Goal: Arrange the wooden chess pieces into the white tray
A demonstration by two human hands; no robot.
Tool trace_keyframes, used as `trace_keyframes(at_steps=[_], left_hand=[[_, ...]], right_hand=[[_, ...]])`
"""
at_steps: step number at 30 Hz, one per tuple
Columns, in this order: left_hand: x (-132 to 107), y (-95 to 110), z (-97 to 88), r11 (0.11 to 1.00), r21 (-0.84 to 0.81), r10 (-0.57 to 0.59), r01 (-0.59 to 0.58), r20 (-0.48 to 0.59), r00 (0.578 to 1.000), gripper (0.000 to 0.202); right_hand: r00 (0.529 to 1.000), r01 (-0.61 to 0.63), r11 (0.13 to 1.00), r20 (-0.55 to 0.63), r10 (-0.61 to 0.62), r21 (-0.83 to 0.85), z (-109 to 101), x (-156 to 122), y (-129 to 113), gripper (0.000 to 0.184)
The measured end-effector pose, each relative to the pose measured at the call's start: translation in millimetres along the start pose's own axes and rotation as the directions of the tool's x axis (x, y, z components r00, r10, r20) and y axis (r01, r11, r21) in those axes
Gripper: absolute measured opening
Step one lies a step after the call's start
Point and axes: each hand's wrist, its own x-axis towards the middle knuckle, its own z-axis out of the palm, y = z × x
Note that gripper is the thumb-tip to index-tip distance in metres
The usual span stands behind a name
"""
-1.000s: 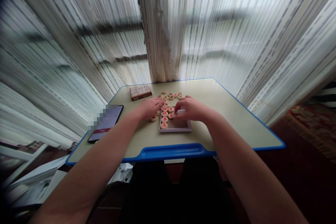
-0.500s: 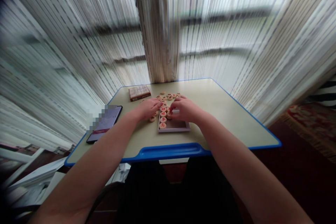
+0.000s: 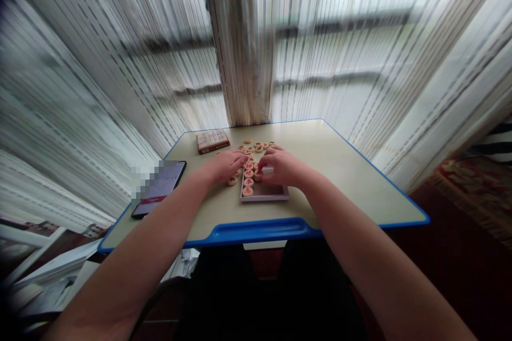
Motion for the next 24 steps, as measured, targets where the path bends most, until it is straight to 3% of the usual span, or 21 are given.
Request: trace_keyframes(at_steps=[7, 12, 24], left_hand=[[-0.3, 0.7, -0.8, 1.0, -0.013, 0.005, -0.005, 0.0, 1.0, 0.052], [-1.6, 2.4, -2.5, 1.0, -0.014, 0.01, -0.01, -0.004, 1.0, 0.051], [-1.2, 1.5, -1.8, 1.0, -0.02, 0.009, -0.009, 0.004, 1.0, 0.052]], right_hand=[[1.0, 0.014, 1.0, -0.003, -0.014, 0.02, 1.3, -0.2, -1.4, 0.011], [1.0, 0.014, 0.999, -0.005, -0.014, 0.028, -3.3, 0.1, -2.3, 0.018], [0.992, -0.111, 0.992, 0.06, 0.115, -0.068, -7.3, 0.2, -1.6, 0.018]])
